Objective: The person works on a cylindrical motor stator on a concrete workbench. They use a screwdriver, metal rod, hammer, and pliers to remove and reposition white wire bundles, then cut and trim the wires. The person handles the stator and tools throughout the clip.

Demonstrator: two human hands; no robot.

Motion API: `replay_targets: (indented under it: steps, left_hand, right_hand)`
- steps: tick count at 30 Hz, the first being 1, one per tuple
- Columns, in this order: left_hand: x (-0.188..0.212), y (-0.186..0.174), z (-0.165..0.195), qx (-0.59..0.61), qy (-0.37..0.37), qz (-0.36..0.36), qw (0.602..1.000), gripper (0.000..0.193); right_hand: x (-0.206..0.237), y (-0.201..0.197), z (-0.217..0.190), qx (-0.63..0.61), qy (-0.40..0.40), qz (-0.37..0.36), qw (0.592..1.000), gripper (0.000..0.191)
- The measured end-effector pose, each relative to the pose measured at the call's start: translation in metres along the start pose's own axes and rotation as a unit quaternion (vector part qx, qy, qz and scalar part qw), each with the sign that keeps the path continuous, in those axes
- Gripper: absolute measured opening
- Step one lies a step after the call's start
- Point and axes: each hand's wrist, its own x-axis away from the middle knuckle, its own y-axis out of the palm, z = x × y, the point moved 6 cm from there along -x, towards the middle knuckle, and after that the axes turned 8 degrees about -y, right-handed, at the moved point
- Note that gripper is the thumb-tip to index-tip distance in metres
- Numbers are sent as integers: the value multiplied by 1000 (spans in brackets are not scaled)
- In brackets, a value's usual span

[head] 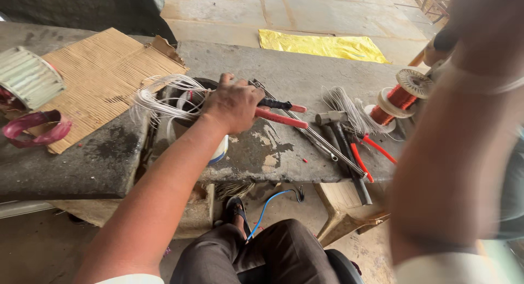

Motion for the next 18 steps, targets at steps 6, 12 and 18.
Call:
replay_targets:
  steps: [6, 12, 18]
  left_hand:
    - [-13, -3, -9, -57, 14, 8, 998, 30]
    - [1, 2, -17, -66, -30, -75, 994, 32]
    - [7, -20, 0, -52, -23, -67, 996, 29]
  right_hand:
    - [136, 143, -128, -125, 46, -392, 910, 86]
    - [123, 143, -112, -171, 79, -486, 854, 74]
    - [12, 27, -25, -23, 32, -47, 998, 41]
